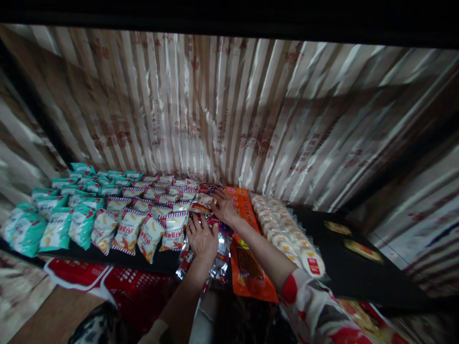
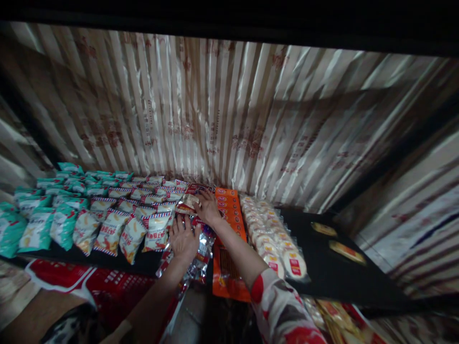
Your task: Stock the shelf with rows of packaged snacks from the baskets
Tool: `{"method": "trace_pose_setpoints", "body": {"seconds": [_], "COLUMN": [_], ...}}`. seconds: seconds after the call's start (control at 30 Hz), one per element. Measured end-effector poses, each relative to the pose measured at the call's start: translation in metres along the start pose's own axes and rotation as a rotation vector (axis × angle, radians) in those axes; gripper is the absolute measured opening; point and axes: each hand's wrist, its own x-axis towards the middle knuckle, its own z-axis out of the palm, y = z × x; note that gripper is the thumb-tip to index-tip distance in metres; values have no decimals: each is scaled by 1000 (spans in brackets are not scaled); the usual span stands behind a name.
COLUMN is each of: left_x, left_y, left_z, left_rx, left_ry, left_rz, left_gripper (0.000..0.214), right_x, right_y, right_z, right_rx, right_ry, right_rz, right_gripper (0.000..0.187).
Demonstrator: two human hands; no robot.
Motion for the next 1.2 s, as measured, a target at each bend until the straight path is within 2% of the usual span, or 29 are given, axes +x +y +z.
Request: {"method": "trace_pose_setpoints", "body": {"seconds": [0.13,0.27,0.33,0.47,0.6,0.77,0.97,1.2], "left_x": [-1,-3,-3,-2,-1,-2,6,36], "left_y": [-1,-1,-1,-2,-4,-7,-2,11], "left_z": [2,5,5,5,5,-1,-15,-1], "left_rx": [-9,-18,-19,-26,-29,-34,-85,-117], "left_ry": [24,43,32,6,10,26,61,-48], "left_rz": [16,6,-6,-15,-25,-11,112,114], "left_gripper": [53,52,53,53,53,52,46,51], "right_x": [-31,-72,-89,-111,-117,-113,-111,-112], "right_y": [0,-2,-4,-12,-23,-30,-30,-28], "right_z": [-7,-8,-4,11,22,25,29,32], "right_rx": [151,228,271,354,365,347,353,351], "right_ry": [189,314,329,256,271,288,317,311], "right_rz": [106,271,337,450,470,476,480,499], "right_gripper": [36,45,52,62,66,67,71,71]}}
